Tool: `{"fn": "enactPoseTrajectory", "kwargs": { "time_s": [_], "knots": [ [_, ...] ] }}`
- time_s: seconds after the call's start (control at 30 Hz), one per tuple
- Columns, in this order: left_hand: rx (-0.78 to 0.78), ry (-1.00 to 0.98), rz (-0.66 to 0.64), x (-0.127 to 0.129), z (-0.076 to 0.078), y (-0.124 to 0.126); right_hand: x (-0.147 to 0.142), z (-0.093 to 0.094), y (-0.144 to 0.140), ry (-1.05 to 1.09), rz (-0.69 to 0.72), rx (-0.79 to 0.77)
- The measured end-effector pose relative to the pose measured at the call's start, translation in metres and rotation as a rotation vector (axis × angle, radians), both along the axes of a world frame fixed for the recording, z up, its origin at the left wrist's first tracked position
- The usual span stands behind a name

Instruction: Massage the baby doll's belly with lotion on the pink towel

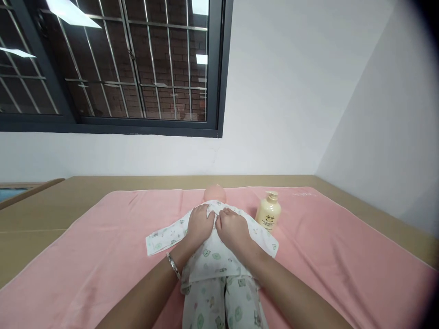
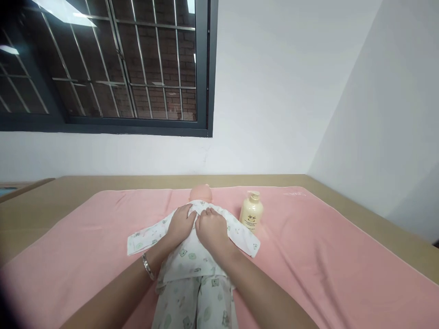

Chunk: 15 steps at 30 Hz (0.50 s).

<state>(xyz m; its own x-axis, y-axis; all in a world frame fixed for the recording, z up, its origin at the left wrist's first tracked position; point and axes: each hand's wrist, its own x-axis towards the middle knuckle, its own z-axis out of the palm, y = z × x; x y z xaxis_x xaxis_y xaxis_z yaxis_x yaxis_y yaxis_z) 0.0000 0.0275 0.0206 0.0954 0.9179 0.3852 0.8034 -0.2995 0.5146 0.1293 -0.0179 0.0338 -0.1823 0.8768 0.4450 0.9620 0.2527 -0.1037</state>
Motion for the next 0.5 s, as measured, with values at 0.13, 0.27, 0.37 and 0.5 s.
{"fn": "enactPoseTrajectory", "kwargs": {
  "time_s": [0.13,0.27,0.37,0.5],
  "knots": [
    [0.048,0.003,-0.004,0.0,-0.005,-0.001,-0.001,-0.001,-0.002,0.008,-0.009,0.019],
    [0.055,-0.014,-0.001,0.0,-0.009,0.001,0.007,-0.004,0.011,0.132,0.042,-0.025],
    [0.064,-0.007,-0.003,0.0,-0.011,0.002,0.014,-0.008,0.019,0.189,0.092,-0.076],
    [0.076,-0.001,-0.01,0.001,-0.01,0.002,0.016,-0.012,0.022,0.211,0.099,-0.082]
  ]
}}
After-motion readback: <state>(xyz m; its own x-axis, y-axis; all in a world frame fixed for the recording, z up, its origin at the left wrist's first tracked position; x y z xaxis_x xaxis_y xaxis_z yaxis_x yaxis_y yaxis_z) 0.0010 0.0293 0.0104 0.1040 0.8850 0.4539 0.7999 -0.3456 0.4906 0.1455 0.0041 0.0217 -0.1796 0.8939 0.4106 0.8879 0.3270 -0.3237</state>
